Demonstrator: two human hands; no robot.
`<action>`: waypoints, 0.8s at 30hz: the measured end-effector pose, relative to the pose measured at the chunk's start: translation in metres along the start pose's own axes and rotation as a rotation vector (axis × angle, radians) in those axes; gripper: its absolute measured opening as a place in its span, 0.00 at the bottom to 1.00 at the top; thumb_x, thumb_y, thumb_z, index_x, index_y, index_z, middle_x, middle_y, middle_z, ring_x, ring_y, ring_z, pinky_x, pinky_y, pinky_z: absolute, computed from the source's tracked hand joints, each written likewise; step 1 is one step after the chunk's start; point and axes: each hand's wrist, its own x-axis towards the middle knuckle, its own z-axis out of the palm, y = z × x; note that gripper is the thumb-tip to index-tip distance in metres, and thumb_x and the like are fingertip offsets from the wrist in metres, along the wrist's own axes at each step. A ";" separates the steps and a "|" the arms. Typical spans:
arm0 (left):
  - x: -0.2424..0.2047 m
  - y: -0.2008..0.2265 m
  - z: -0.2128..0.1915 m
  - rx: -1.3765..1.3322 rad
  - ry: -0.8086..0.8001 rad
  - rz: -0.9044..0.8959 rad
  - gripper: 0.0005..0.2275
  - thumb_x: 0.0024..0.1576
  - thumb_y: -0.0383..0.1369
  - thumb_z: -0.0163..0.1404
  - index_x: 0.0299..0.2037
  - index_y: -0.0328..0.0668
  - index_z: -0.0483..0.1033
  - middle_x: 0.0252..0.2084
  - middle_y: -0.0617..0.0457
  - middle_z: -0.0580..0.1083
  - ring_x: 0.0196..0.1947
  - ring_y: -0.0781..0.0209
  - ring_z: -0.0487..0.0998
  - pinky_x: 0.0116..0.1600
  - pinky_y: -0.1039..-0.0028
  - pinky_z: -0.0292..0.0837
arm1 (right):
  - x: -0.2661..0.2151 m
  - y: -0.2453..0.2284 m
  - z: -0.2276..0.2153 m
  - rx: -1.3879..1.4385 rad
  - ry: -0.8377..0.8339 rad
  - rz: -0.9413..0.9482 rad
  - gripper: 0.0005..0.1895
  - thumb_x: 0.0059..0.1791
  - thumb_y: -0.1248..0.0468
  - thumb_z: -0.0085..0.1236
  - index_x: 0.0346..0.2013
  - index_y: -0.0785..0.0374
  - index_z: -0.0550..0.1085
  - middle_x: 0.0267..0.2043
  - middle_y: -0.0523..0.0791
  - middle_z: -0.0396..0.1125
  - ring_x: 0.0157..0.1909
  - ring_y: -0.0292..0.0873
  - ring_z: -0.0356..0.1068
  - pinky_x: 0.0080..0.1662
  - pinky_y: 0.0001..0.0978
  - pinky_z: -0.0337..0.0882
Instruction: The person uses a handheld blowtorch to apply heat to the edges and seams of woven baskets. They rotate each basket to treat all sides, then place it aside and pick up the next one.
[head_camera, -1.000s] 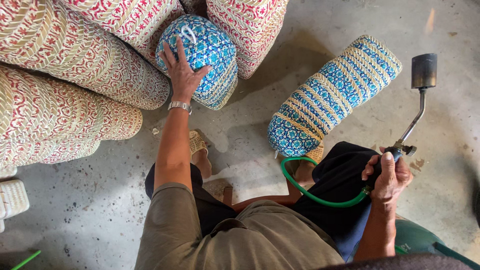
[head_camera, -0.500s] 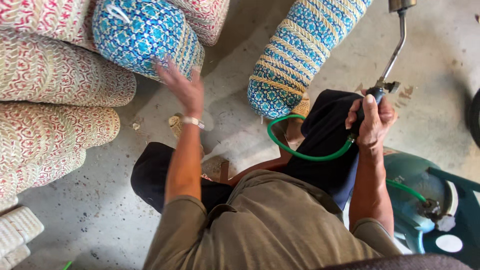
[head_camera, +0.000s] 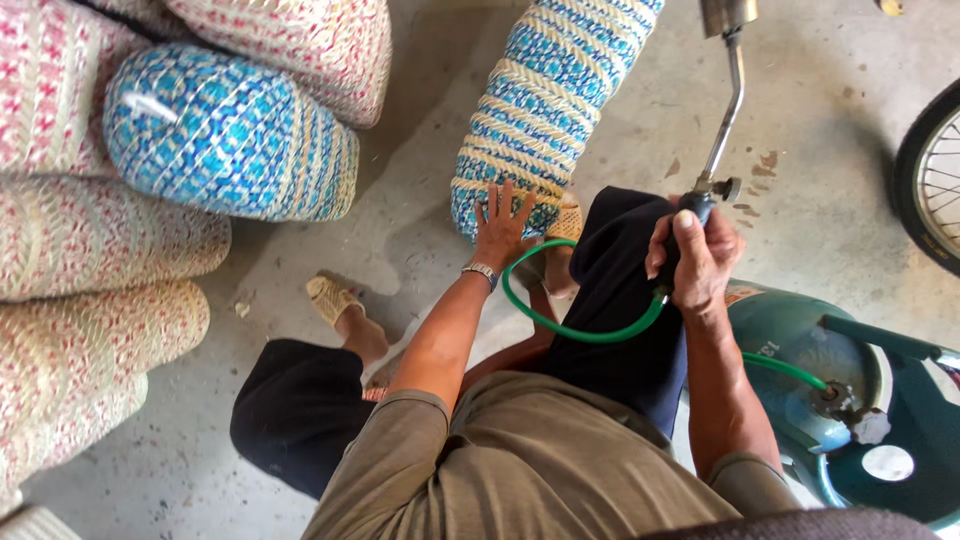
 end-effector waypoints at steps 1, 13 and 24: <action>-0.001 0.002 -0.001 0.021 -0.018 -0.010 0.46 0.48 0.56 0.62 0.75 0.67 0.48 0.79 0.40 0.39 0.77 0.30 0.36 0.70 0.27 0.39 | -0.002 0.001 -0.001 0.011 0.004 0.014 0.14 0.60 0.62 0.51 0.54 0.71 0.69 0.32 0.50 0.66 0.25 0.40 0.65 0.26 0.33 0.67; -0.007 -0.139 -0.019 0.614 0.252 0.187 0.42 0.59 0.32 0.60 0.80 0.74 0.46 0.83 0.47 0.43 0.81 0.40 0.45 0.74 0.37 0.45 | -0.009 0.002 -0.007 0.041 0.060 0.011 0.14 0.61 0.62 0.52 0.56 0.70 0.69 0.34 0.50 0.66 0.25 0.40 0.65 0.27 0.33 0.68; -0.025 -0.098 -0.030 -0.076 0.236 -0.117 0.44 0.53 0.48 0.62 0.76 0.46 0.48 0.75 0.32 0.46 0.75 0.27 0.43 0.69 0.30 0.43 | -0.008 0.005 -0.001 0.044 0.038 -0.002 0.14 0.61 0.63 0.53 0.58 0.69 0.70 0.34 0.51 0.67 0.26 0.41 0.65 0.27 0.35 0.69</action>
